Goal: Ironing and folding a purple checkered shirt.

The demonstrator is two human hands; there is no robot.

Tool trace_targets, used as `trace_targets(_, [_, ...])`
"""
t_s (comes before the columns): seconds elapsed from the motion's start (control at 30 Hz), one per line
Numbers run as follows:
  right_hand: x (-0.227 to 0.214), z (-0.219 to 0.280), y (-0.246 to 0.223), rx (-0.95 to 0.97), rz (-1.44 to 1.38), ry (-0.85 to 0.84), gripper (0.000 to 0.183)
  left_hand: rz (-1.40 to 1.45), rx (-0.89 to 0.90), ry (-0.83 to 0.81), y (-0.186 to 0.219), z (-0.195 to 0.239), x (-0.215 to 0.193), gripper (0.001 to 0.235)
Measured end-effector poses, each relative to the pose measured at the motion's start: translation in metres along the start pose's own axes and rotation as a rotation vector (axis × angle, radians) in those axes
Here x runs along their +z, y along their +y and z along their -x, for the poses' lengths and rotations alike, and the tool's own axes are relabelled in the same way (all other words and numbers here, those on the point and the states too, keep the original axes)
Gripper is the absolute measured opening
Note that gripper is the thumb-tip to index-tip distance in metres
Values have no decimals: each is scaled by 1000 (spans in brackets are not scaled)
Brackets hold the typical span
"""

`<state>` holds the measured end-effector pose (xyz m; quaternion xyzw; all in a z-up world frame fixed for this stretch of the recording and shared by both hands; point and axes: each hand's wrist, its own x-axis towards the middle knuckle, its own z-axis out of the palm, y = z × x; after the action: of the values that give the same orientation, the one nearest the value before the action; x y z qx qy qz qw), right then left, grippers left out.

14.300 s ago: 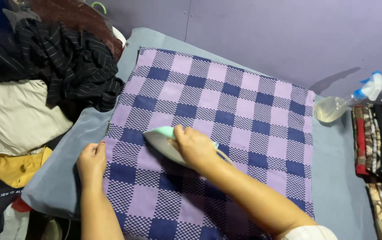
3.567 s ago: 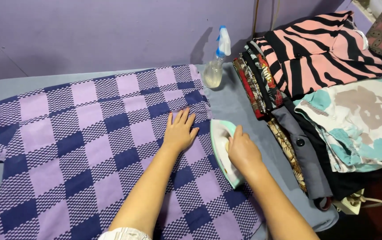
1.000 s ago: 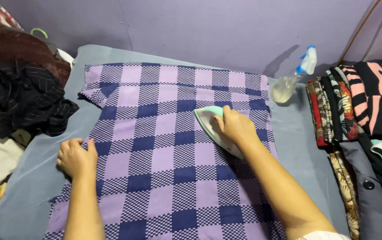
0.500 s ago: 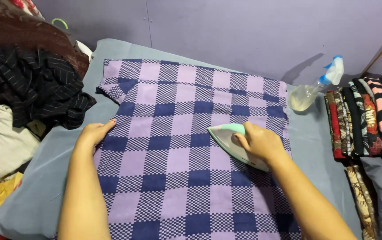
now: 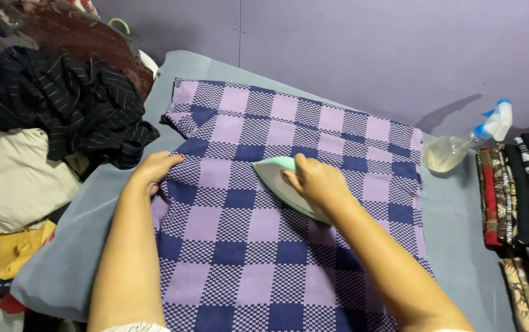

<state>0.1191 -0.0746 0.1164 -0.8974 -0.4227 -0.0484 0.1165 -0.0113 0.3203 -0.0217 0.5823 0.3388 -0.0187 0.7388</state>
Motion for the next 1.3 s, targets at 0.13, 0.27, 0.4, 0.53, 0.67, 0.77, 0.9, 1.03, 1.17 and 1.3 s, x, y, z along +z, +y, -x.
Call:
trace_targets(0.13, [-14,56,53,131,20,31,43,-90,73,25,-9,-7,-6,26])
trace_targets(0.27, [-36,108,97,220,97,16,41,47,215,129,-13,-21,-22,33])
trace_targets(0.4, [-40,116,107,92,80,-54,38,164,412,184,-29,-30,-44,48])
trace_targets(0.53, [-29,77,66,-128,57,-44,38,-9,366,327,-30,11,-36,49])
trace_targets(0.67, [0,19,-16,-228,18,-59,42,-514,124,397,-31,82,-17,62])
trace_targets(0.77, [23,-21,-77,-182,-28,-43,41,-714,130,328,-53,99,-21,54])
trace_targets(0.9, [46,-52,-118,-69,-57,-17,41,-494,399,436,-104,67,-51,39])
trace_targets(1.03, [33,-30,-100,-37,-89,-14,41,-356,482,552,-98,59,-54,35])
trace_targets(1.17, [2,45,-59,43,-26,-64,41,-505,483,601,-90,73,-50,32])
trace_targets(1.3, [-28,128,-10,37,37,-48,39,-606,417,590,-85,92,-55,39])
